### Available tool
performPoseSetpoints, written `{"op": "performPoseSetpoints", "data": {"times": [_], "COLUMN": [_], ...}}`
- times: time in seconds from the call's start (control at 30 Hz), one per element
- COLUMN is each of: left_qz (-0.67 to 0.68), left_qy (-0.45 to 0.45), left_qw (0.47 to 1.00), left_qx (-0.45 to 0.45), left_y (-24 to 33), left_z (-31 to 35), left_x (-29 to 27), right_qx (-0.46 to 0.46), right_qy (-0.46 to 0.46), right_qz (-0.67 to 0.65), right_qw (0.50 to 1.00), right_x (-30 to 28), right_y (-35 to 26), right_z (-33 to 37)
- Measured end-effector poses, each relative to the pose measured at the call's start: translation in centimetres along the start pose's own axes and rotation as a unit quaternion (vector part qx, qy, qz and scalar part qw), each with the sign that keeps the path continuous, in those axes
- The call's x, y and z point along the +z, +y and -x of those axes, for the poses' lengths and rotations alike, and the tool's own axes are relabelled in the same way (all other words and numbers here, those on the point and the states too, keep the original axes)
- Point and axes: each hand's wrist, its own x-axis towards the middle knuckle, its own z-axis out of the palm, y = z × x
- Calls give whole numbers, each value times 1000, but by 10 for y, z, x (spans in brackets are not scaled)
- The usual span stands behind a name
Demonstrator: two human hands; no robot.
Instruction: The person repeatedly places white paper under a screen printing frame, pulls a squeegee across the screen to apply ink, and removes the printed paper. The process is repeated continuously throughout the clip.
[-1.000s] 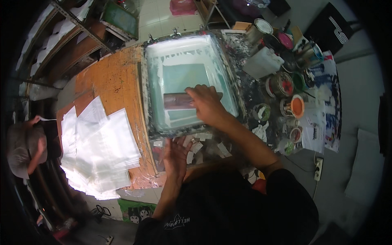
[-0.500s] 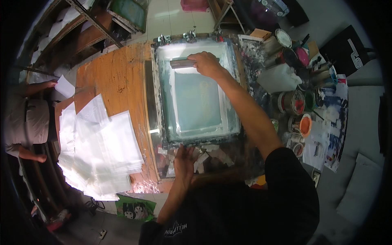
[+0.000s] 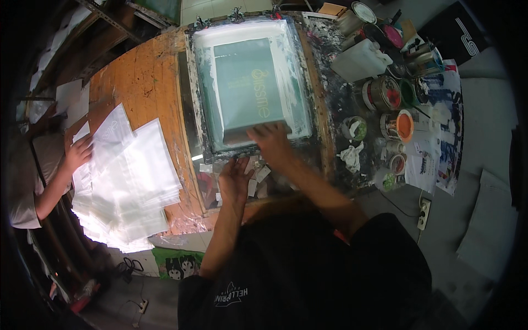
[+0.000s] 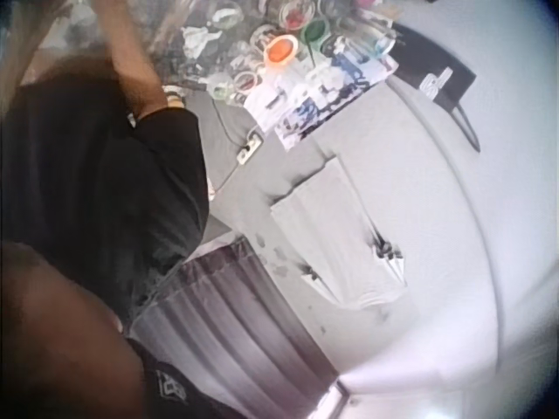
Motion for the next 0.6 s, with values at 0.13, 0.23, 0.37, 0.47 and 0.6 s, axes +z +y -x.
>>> {"op": "performPoseSetpoints", "data": {"times": [0.13, 0.23, 0.37, 0.47, 0.6], "left_qz": [22, 32, 54, 41, -9], "left_qy": [-2, 0, -7, -117, -257], "left_qw": [1000, 999, 998, 992, 951], "left_qx": [-8, -21, -15, 37, 174], "left_y": [3, 7, 26, 54, 99], "left_z": [2, 9, 40, 63, 67], "left_x": [7, 12, 31, 49, 106], "right_qx": [17, -10, -27, -54, -113], "right_qy": [-1, 13, 37, 108, 187], "right_qz": [-25, -33, -31, -4, 49], "right_qw": [1000, 999, 999, 993, 974], "right_x": [-8, -18, -66, -117, -169], "right_y": [-14, -7, -18, -33, -23], "right_z": [17, 4, -16, -44, -107]}}
